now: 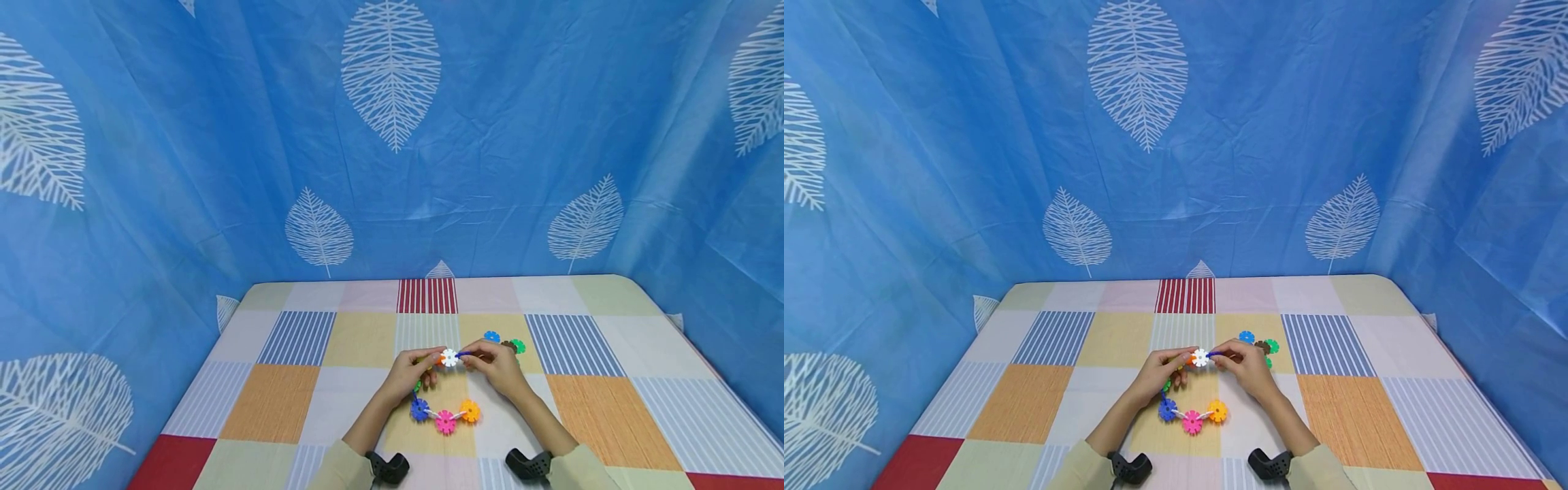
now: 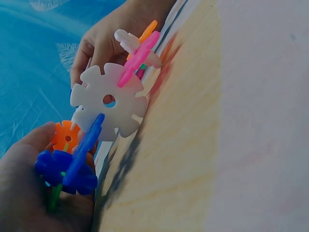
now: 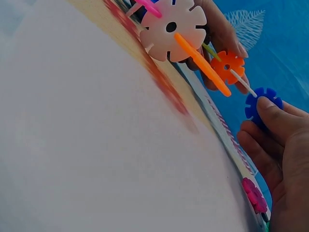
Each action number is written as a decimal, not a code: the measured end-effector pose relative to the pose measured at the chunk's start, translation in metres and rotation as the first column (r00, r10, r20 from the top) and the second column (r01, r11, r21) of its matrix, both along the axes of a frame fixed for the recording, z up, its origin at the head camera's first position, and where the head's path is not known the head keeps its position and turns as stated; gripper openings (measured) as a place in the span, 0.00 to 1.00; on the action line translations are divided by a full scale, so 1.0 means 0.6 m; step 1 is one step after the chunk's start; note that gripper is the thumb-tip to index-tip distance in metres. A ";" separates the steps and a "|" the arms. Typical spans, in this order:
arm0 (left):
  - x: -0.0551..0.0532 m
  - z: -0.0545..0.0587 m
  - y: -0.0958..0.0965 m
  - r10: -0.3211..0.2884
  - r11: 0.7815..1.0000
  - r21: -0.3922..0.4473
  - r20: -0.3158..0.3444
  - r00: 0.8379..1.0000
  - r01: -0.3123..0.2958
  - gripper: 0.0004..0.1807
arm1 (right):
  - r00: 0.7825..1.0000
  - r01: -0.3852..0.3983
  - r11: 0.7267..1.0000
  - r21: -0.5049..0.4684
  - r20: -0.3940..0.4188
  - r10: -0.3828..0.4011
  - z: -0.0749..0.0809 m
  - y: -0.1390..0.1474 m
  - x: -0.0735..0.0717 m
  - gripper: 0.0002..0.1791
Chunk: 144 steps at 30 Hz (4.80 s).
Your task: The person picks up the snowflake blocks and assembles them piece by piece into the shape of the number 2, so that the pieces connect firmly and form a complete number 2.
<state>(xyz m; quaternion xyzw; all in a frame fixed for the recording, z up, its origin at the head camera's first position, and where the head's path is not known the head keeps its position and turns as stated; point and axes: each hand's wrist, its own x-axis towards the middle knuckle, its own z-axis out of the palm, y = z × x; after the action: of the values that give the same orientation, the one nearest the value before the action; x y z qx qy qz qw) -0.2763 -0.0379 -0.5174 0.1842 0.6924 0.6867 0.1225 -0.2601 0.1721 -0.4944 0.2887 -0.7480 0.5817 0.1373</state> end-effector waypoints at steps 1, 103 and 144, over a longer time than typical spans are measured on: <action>0.000 0.000 0.000 -0.003 1.000 -0.001 -0.002 1.000 0.003 0.19 | 1.000 0.003 1.000 0.010 -0.007 -0.002 0.001 0.000 0.000 0.06; 0.032 0.048 0.001 0.025 0.998 -0.054 -0.129 0.991 -0.032 0.15 | 0.947 0.138 0.976 -0.171 0.311 -0.079 -0.040 0.010 -0.010 0.10; -0.005 0.012 -0.011 -0.059 0.998 0.018 0.139 0.989 0.057 0.33 | 0.936 0.282 0.956 -0.082 0.242 -0.255 -0.002 -0.019 0.023 0.06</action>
<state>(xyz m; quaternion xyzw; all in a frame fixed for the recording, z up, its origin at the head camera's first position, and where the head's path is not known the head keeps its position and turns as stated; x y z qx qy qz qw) -0.2793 -0.0443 -0.5101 0.1566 0.6717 0.6989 0.1893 -0.2463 0.1609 -0.4956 0.1063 -0.7564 0.6289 0.1449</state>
